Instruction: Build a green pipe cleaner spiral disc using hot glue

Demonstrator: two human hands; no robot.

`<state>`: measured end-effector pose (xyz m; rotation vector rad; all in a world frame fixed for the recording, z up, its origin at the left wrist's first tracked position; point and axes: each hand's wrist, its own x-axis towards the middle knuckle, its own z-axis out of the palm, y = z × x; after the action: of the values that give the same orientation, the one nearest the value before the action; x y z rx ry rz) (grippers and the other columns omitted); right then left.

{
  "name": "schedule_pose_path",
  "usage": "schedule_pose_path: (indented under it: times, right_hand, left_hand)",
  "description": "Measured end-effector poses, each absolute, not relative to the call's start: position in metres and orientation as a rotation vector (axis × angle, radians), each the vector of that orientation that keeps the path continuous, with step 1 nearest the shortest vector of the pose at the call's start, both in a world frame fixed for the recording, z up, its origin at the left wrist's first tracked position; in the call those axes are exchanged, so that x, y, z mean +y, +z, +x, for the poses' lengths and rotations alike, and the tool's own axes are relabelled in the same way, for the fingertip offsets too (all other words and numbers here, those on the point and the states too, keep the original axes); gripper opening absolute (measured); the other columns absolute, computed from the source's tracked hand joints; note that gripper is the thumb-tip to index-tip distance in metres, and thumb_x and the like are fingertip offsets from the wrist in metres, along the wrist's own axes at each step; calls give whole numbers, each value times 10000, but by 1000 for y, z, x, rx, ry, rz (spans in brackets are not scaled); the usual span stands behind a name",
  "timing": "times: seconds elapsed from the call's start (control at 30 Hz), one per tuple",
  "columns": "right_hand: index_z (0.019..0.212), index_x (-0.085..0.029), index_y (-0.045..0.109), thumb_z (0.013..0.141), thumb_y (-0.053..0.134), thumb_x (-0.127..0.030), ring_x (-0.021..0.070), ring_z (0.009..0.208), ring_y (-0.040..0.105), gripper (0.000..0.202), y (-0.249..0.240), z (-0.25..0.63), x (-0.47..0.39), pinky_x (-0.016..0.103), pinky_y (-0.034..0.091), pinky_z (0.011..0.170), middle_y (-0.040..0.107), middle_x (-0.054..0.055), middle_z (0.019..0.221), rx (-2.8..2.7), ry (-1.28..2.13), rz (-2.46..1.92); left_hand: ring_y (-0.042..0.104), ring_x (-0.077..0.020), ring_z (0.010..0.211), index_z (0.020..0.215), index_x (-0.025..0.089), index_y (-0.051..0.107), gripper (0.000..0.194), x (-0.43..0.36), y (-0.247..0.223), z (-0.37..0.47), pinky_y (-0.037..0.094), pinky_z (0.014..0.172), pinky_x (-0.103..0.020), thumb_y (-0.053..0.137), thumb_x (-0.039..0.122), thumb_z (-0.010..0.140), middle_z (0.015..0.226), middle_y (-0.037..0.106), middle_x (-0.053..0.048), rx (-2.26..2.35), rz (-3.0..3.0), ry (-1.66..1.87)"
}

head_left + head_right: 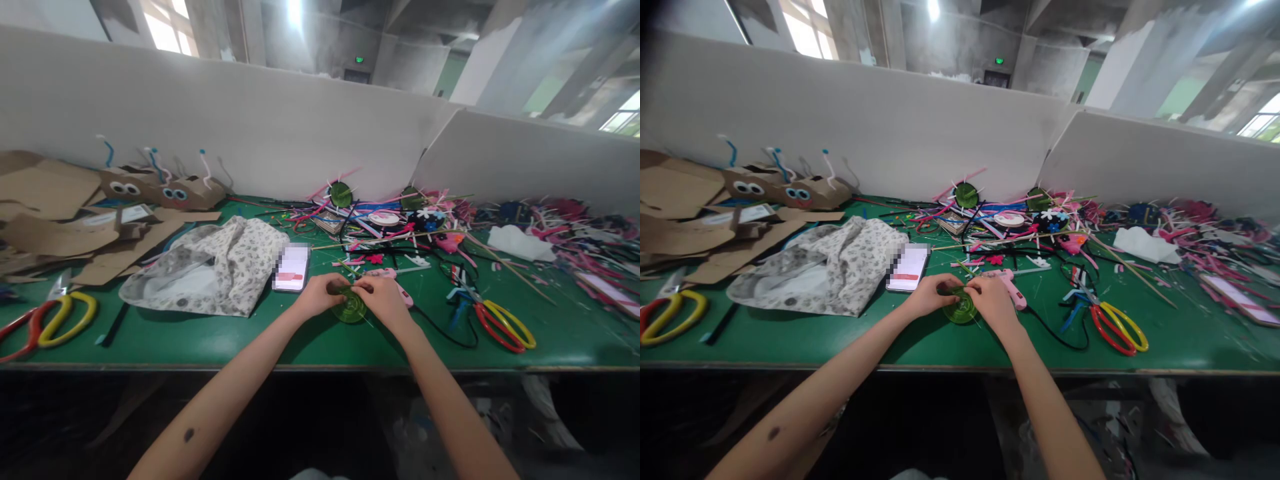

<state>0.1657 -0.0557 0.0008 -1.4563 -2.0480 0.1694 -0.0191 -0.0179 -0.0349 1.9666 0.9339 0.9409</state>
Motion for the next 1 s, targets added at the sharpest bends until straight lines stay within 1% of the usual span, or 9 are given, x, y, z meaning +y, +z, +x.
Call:
schedule_pose_path:
  times: [0.1,0.17,0.23,0.3,0.4,0.57,0.67,0.77,1.0]
  right_hand:
    - [813,-238,720,815,635,-312,180,758,651,113,0,169,-57,290,477,699,726,12,799,-2006,109,-1430]
    - [900,-226,704,838,601,-370,190,839,644,188,0,176,-56,301,483,752,718,36,902,-1921,32,-1433]
    - [995,-197,669,878,519,-378,215,936,618,263,-2,188,-54,337,473,825,688,81,1010,-1797,-62,-1465]
    - [1057,-162,627,875,482,-361,250,989,584,306,-7,203,-50,388,456,867,652,127,1056,-1686,-140,-1517]
    - [1085,-147,590,796,554,-382,278,946,568,374,-18,221,-46,424,453,851,632,137,1007,-1627,-183,-1604]
    - [1110,-151,579,718,653,-436,279,900,567,490,-35,227,-48,389,450,792,627,129,980,-1657,-179,-1744]
    - [1153,-147,584,760,622,-407,276,881,586,473,-37,225,-51,370,445,761,651,124,972,-1661,-170,-1819]
    - [1180,-160,609,795,595,-358,266,886,606,433,-37,226,-52,357,443,768,677,118,994,-1661,-159,-1853]
    - [1162,-179,663,804,605,-402,255,894,622,425,-35,229,-53,343,451,781,695,107,988,-1666,-151,-1844]
  left_hand:
    - [627,-159,751,946,195,706,256,-18,-35,-19,478,684,-242,718,176,691,815,693,4,942,1964,943]
    - [624,-157,741,939,194,708,254,-18,-36,-19,479,679,-242,720,170,686,801,689,6,954,1961,942]
    - [625,-156,728,940,192,710,262,-18,-35,-18,483,674,-244,727,172,680,807,686,2,970,1956,939]
    - [630,-156,733,947,191,710,277,-18,-35,-18,489,678,-246,734,174,672,829,684,-4,986,1949,939]
    - [638,-158,756,952,197,703,285,-18,-34,-18,496,691,-246,735,177,670,842,676,-4,991,1944,938]
    - [631,-156,733,965,205,693,297,-19,-33,-19,503,689,-260,740,202,672,835,660,0,995,1942,931]
    - [631,-157,724,973,204,686,311,-19,-33,-19,508,686,-264,744,211,668,832,654,0,1009,1938,930]
    - [629,-158,720,985,202,677,328,-19,-34,-20,507,679,-262,748,221,665,823,647,2,1019,1936,934]
    - [623,-149,706,998,199,661,344,-18,-36,-20,506,682,-257,749,223,667,814,628,7,1013,1932,939]
